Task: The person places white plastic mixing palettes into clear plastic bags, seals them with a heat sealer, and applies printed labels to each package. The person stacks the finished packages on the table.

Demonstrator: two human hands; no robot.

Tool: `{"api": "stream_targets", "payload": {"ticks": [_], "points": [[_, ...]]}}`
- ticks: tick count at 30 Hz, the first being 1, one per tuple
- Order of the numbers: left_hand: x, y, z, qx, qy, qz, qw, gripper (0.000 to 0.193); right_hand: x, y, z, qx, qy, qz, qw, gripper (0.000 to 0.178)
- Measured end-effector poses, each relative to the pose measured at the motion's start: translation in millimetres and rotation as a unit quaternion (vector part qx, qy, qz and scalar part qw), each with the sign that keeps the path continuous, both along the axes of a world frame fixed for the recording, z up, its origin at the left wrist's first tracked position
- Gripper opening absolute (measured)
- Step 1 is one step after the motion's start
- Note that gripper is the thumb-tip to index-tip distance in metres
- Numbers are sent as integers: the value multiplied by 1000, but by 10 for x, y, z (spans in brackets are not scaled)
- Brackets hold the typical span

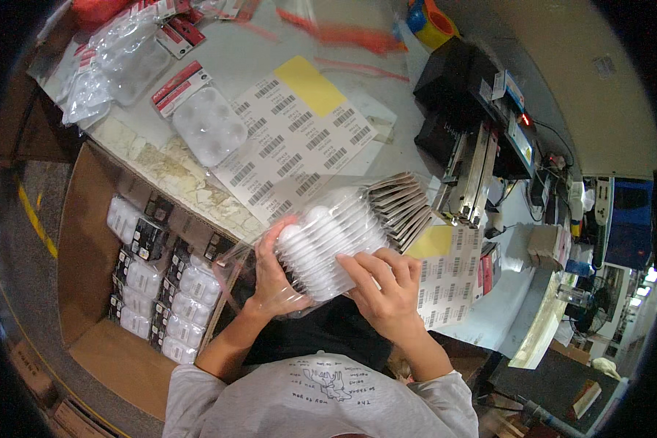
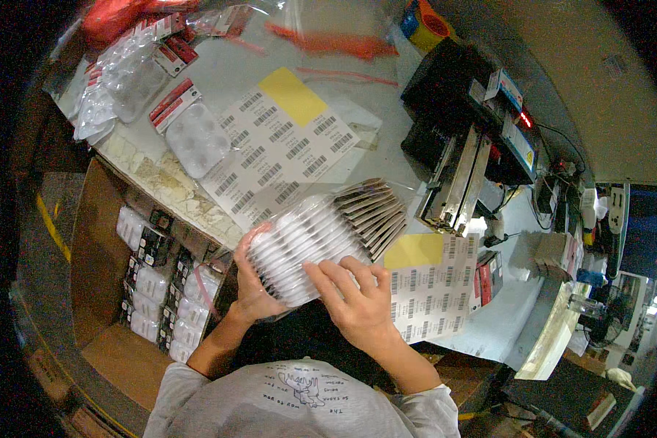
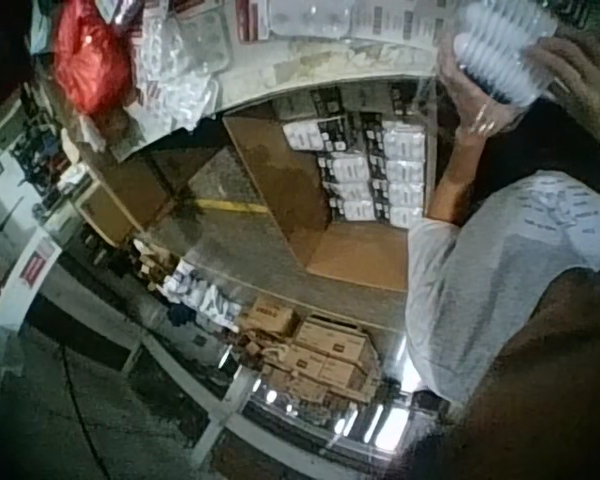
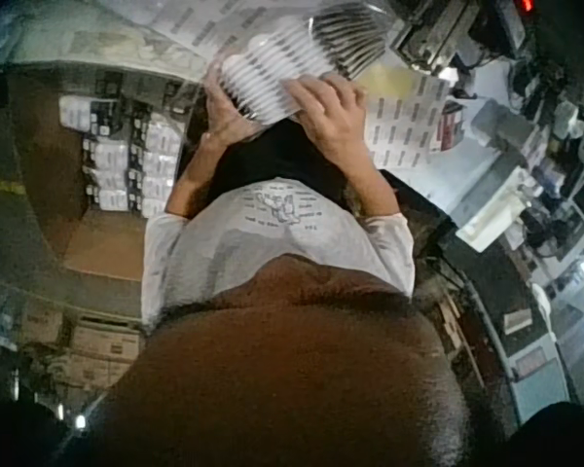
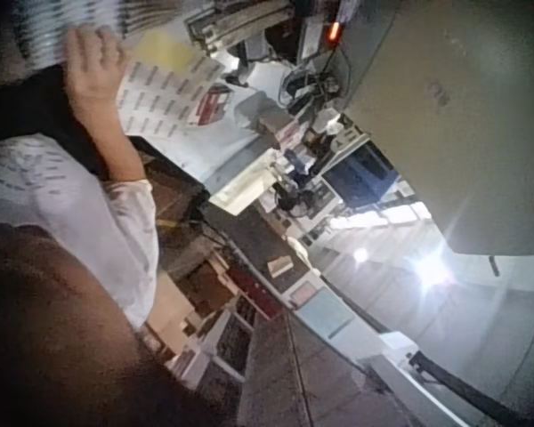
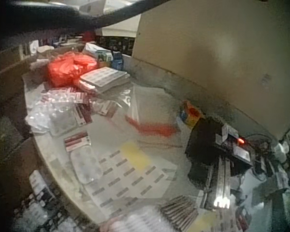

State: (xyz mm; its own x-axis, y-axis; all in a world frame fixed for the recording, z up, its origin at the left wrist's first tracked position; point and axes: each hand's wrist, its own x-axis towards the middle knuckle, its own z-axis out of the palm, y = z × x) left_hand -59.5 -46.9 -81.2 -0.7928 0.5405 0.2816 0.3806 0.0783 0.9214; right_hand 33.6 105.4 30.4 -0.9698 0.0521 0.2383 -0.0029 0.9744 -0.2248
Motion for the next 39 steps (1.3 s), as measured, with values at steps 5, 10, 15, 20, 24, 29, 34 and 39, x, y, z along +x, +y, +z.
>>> {"api": "stream_targets", "payload": {"ticks": [5, 10, 15, 20, 24, 29, 34, 39], "points": [[-8, 28, 13, 19, 27, 9, 999, 108, -61, 7, 20, 46, -6, 3, 999, 57], [-18, 24, 14, 22, 30, 4, 999, 109, -107, 47, 50, 56, -15, 29, 998, 54], [-27, 10, 21, 9, 23, -2, 1000, 109, -164, 71, 101, 28, -50, 38, 998, 55], [-5, 4, 43, -11, 15, -2, 1000, 109, -237, 62, 188, 21, -75, 37, 996, 66], [6, 8, 18, -2, 13, 2, 1000, 109, -256, 33, 234, 45, -95, 40, 994, 64], [-37, -1, 11, 6, 36, -1, 999, 108, -277, 22, 189, 49, -65, 41, 996, 76], [49, 38, 222, -24, -8, 32, 999, 105, -211, 21, 89, 52, -27, 28, 998, 73], [197, 145, 491, 103, -372, 107, 916, 85, 118, -68, -64, -13, 138, -127, 982, 57]]}}
